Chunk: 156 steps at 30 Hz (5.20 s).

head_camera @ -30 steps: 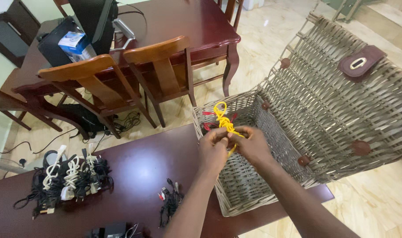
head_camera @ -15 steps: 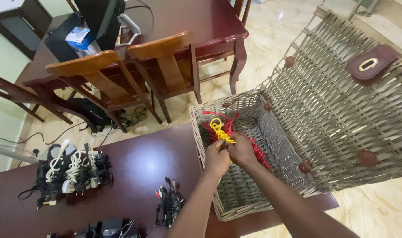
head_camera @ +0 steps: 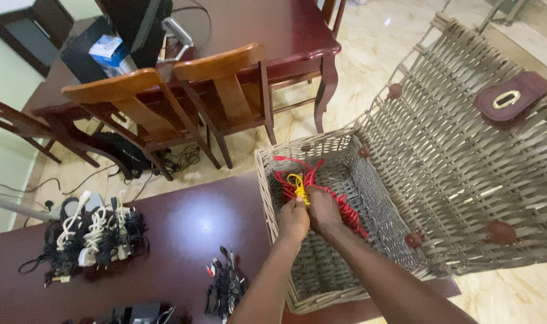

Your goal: The person organizes a collection of tangled electrical cords and power adapters on a wooden table. They pick up bundles of cables, including white, black, and red varieties, and place them into a wicker basket. The person also handles several black power bricks, sorting them into the basket alongside the cords.

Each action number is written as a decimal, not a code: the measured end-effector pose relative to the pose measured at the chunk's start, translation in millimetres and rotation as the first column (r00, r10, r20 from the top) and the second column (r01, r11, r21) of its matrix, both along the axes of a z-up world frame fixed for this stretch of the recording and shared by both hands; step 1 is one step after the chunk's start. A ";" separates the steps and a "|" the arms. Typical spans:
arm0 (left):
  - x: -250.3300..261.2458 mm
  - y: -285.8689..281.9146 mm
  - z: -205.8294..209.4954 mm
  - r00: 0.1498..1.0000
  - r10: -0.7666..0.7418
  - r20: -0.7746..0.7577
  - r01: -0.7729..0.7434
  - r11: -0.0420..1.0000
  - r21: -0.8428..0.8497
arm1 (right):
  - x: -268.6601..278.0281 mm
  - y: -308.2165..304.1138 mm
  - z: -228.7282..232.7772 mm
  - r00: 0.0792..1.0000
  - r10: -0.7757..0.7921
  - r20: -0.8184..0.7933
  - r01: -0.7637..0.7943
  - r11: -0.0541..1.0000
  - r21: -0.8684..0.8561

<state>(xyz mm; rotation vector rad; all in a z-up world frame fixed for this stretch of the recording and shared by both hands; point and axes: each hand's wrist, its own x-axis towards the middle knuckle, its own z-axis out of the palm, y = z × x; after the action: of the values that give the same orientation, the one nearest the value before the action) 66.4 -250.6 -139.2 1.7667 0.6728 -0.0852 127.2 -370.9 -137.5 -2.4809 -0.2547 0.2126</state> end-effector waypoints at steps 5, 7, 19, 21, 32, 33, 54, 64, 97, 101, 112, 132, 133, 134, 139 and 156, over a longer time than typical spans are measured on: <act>-1.1 -0.8 2.6 0.998 -0.020 0.052 0.022 0.999 -0.036 | -5.3 -7.9 21.6 0.999 0.034 -0.007 -0.034 0.999 -0.003; -6.0 0.0 11.4 0.999 -0.015 0.029 0.017 0.996 -0.091 | -9.9 -9.0 35.1 0.999 0.025 -0.047 -0.025 1.000 -0.002; -7.2 -10.8 50.6 0.987 -0.007 0.163 0.000 0.999 0.042 | 1.7 -31.8 46.3 0.995 -0.097 -0.030 0.101 0.985 0.143; -7.0 -12.6 60.1 0.976 -0.017 0.215 0.006 0.999 0.053 | 3.9 -33.3 62.4 0.991 -0.129 -0.029 0.132 0.980 0.150; -45.3 4.8 187.1 0.909 -0.066 0.412 -0.021 0.979 0.204 | -46.6 -1.1 219.8 0.989 0.027 0.146 -0.080 0.927 0.367; -52.4 7.0 199.0 0.916 -0.056 0.398 -0.048 0.968 0.247 | -52.2 3.7 228.4 0.990 0.041 0.135 -0.091 0.917 0.389; -178.0 159.8 287.0 0.751 0.118 0.649 -0.271 0.952 0.140 | -127.4 171.8 299.1 0.856 0.458 0.240 -0.517 0.748 0.416; -237.7 304.7 255.1 0.799 0.219 0.560 -0.394 0.894 0.213 | -174.9 303.7 292.2 0.781 0.587 0.214 -0.616 0.664 0.424; -242.0 642.1 38.0 0.920 0.369 0.131 -0.391 0.872 0.293 | -193.9 599.5 45.8 0.905 0.293 -0.308 -0.217 0.942 0.257; -231.8 645.2 23.8 0.927 0.355 0.124 -0.376 0.874 0.309 | -198.5 614.9 70.0 0.886 0.211 -0.413 -0.161 0.975 0.152; -229.5 646.6 36.4 0.943 0.328 0.056 -0.330 0.897 0.295 | -197.1 632.2 51.7 0.877 0.040 -0.478 0.102 0.958 0.269; -230.7 649.9 80.4 0.852 0.521 0.046 -0.523 0.852 0.033 | -162.5 609.1 61.2 0.789 0.135 -0.600 0.287 0.781 0.554; -229.7 654.1 71.7 0.864 0.496 0.089 -0.503 0.852 0.145 | -161.7 610.0 56.2 0.791 0.168 -0.588 0.264 0.774 0.576; -226.5 657.8 62.1 0.877 0.464 0.127 -0.481 0.839 0.256 | -160.1 611.3 51.8 0.792 0.201 -0.576 0.241 0.765 0.597; -219.8 660.0 28.9 0.912 0.400 0.096 -0.403 0.825 0.397 | -162.8 616.0 23.8 0.822 0.201 -0.532 0.162 0.815 0.557; -213.1 656.4 34.6 0.882 0.466 -0.072 -0.412 0.835 0.365 | -165.4 623.6 -10.0 0.842 0.240 -0.483 0.033 0.871 0.491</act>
<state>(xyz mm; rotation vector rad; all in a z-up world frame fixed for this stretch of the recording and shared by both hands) -146.8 405.8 -104.6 1.8967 1.2623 0.2243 -38.2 252.8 -147.5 -1.8180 -0.1793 0.7770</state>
